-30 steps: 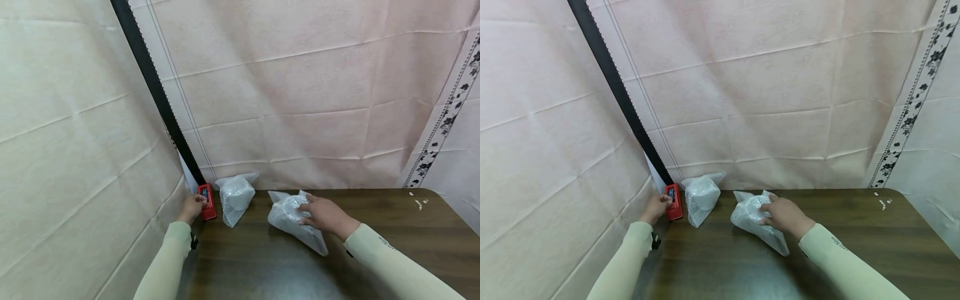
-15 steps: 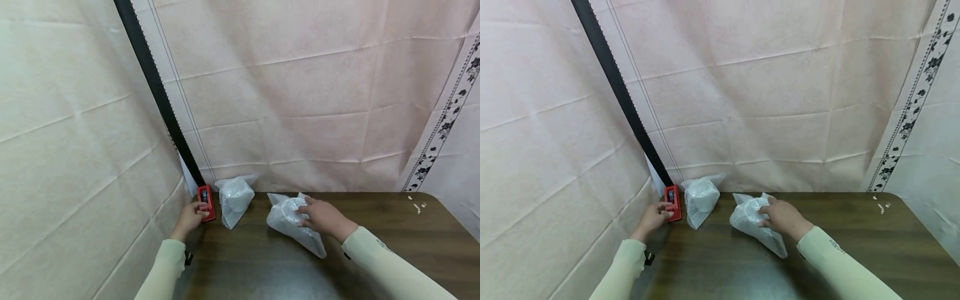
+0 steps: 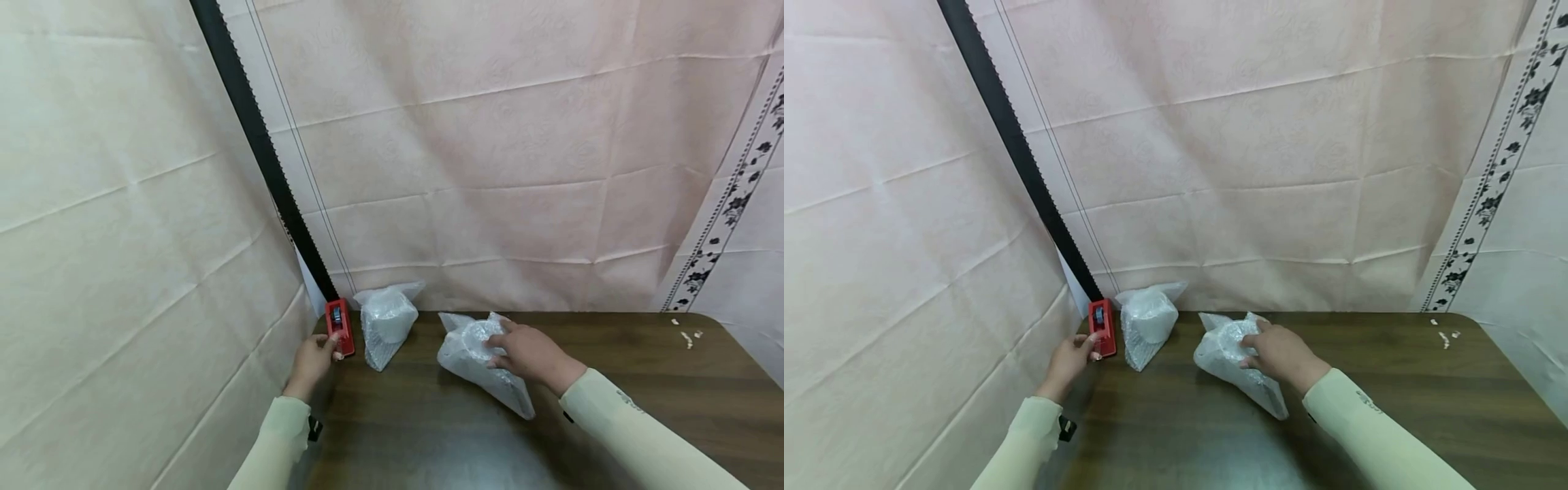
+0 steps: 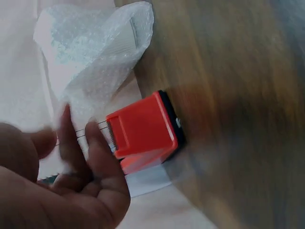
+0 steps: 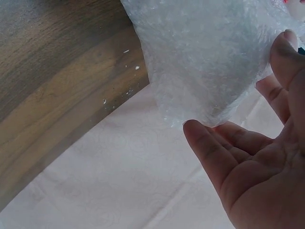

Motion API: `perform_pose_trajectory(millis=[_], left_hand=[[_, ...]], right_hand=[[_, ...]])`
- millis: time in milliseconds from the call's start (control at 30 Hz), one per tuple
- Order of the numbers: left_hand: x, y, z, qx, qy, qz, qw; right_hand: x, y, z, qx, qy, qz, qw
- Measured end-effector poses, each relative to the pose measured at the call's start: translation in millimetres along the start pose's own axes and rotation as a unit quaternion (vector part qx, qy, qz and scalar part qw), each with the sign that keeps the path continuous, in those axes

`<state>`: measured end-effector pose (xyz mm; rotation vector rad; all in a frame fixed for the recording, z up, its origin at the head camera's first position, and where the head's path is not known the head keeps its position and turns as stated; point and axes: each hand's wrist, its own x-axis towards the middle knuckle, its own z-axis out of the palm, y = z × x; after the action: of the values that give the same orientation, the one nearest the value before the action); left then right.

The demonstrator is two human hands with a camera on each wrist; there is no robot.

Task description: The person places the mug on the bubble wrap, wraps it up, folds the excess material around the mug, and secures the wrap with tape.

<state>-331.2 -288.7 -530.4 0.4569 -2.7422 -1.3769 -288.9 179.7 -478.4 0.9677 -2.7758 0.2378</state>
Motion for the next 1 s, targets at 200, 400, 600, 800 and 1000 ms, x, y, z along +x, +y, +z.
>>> perform_pose_trajectory(millis=[200,400,600,800,1000], left_hand=[[6.1,-2.1,8.6,-0.035,0.013,-0.013,0.9992],[8.9,-6.9,15.5,-0.08,0.007,-0.046,0.9957],[6.8,-4.9,15.2,-0.15,-0.054,-0.032,0.9868],[10.5,-8.1,14.9,-0.189,-0.078,-0.043,0.9781],[8.7,-11.3,18.0,-0.205,-0.046,-0.058,0.976]], right_hand=[[-1.5,2,5,-0.004,0.005,-0.002,1.0],[0.9,2,5,0.005,0.0,0.0,1.0],[0.7,3,0,-0.004,0.015,-0.003,0.9999],[-0.4,3,-1,0.004,0.003,0.004,1.0],[1.5,0,0,0.007,0.002,0.002,1.0]])
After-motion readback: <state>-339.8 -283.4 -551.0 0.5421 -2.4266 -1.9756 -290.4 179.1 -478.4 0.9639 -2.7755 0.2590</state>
